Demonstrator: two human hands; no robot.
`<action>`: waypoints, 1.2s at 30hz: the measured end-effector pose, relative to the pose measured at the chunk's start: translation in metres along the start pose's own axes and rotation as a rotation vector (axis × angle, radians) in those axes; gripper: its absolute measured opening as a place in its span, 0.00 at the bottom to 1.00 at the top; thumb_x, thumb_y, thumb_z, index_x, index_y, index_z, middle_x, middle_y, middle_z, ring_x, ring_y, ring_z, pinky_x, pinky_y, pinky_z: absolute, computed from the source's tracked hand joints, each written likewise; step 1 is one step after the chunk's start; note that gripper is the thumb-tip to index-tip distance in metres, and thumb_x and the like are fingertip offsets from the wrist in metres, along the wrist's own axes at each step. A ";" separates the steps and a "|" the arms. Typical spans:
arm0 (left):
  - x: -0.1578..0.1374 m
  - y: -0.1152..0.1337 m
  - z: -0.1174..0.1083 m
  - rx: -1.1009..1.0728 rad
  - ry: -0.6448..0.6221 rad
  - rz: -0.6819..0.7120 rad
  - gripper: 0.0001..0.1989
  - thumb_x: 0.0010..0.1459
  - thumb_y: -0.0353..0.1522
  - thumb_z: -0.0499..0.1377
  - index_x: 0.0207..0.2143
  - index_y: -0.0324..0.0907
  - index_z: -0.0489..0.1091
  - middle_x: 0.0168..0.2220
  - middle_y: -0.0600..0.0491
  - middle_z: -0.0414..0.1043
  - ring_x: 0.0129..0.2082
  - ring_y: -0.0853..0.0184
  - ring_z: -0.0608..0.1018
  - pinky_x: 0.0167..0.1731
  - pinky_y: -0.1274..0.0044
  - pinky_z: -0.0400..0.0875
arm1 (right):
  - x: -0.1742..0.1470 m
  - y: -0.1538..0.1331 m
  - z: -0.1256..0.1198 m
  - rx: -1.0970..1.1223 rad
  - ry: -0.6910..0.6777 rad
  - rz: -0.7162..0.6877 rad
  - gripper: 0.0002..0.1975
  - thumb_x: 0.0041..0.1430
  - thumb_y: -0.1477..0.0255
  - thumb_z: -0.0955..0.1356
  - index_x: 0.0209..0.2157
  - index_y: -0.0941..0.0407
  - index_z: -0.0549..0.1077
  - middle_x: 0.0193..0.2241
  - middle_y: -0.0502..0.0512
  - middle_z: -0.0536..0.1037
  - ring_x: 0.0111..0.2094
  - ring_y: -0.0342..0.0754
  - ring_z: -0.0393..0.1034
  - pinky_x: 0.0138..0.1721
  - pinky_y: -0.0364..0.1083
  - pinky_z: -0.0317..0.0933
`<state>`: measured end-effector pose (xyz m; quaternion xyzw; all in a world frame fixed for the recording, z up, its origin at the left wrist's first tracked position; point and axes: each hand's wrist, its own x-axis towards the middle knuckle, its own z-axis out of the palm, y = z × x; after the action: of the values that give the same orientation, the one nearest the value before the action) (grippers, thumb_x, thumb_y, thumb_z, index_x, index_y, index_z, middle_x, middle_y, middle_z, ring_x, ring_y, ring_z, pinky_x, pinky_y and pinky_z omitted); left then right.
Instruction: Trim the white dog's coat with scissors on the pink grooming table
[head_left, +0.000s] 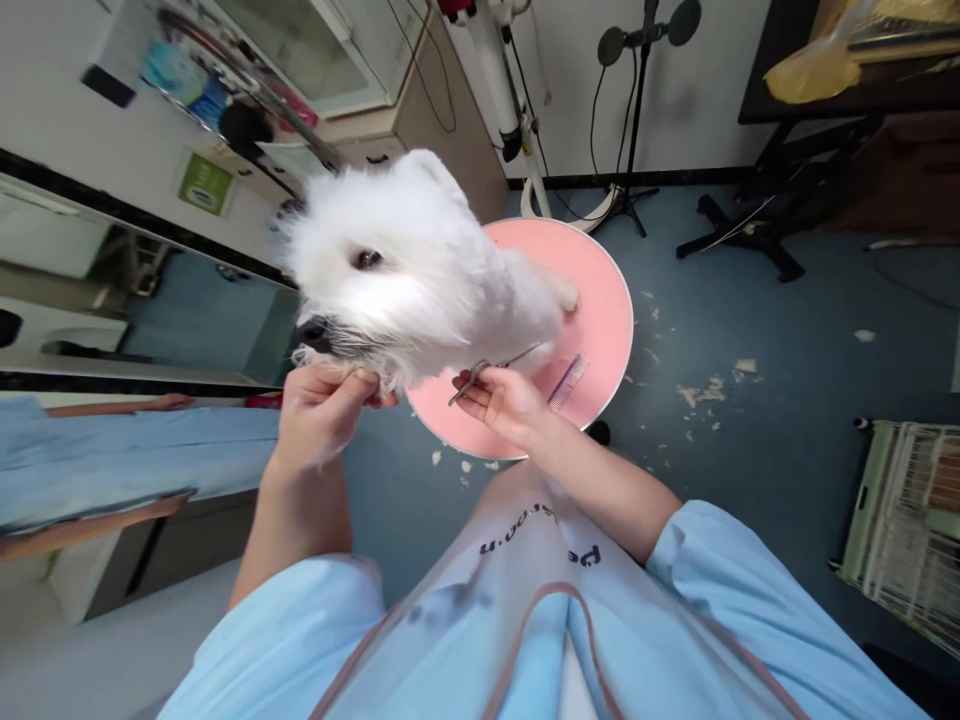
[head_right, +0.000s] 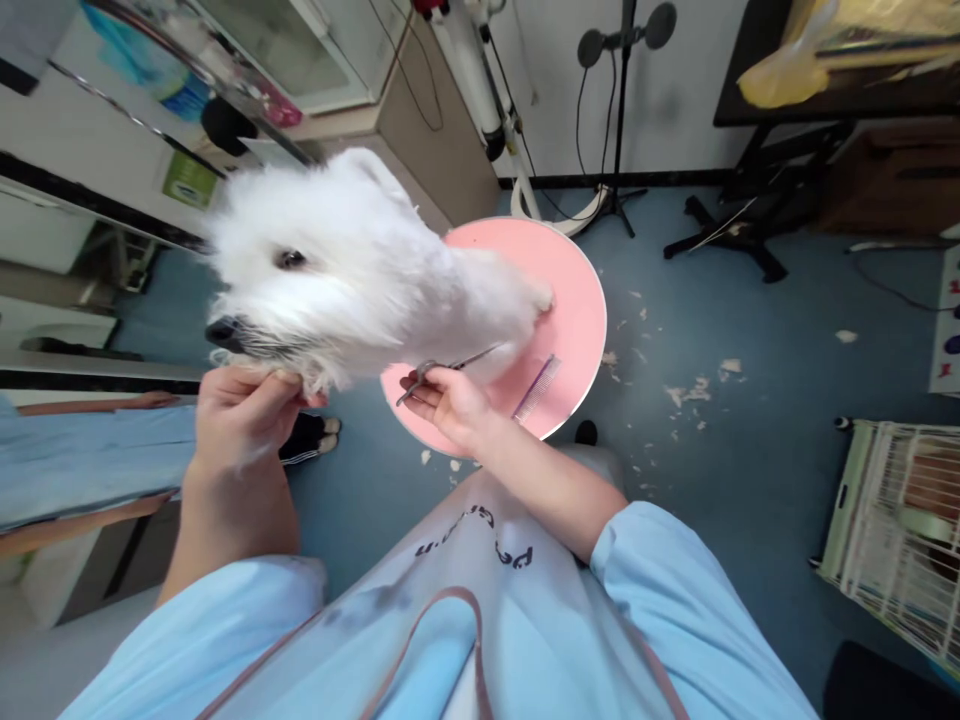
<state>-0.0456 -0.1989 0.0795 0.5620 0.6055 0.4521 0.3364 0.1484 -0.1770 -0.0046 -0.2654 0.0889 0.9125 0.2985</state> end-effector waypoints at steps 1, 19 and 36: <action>-0.001 0.001 0.000 0.001 -0.001 0.003 0.18 0.47 0.42 0.71 0.15 0.39 0.76 0.15 0.49 0.71 0.16 0.68 0.75 0.17 0.80 0.69 | -0.001 -0.001 -0.002 0.002 0.001 0.000 0.04 0.59 0.78 0.66 0.31 0.56 0.68 0.30 0.53 0.78 0.35 0.45 0.75 0.46 0.47 0.70; -0.013 0.000 0.007 0.031 0.058 -0.010 0.13 0.51 0.38 0.69 0.16 0.45 0.77 0.16 0.53 0.71 0.16 0.70 0.73 0.17 0.80 0.70 | 0.007 -0.041 -0.037 -0.089 -0.012 0.124 0.04 0.55 0.77 0.67 0.30 0.54 0.67 0.28 0.50 0.76 0.33 0.43 0.74 0.42 0.45 0.69; -0.021 -0.008 0.017 0.032 0.158 -0.023 0.12 0.50 0.37 0.68 0.17 0.47 0.78 0.16 0.55 0.71 0.17 0.68 0.74 0.19 0.78 0.71 | 0.011 -0.075 -0.056 -0.310 0.077 0.230 0.03 0.56 0.72 0.68 0.32 0.54 0.68 0.29 0.50 0.76 0.35 0.46 0.76 0.45 0.48 0.68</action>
<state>-0.0298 -0.2168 0.0640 0.5228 0.6437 0.4814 0.2840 0.2098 -0.1291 -0.0578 -0.3308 -0.0117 0.9325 0.1443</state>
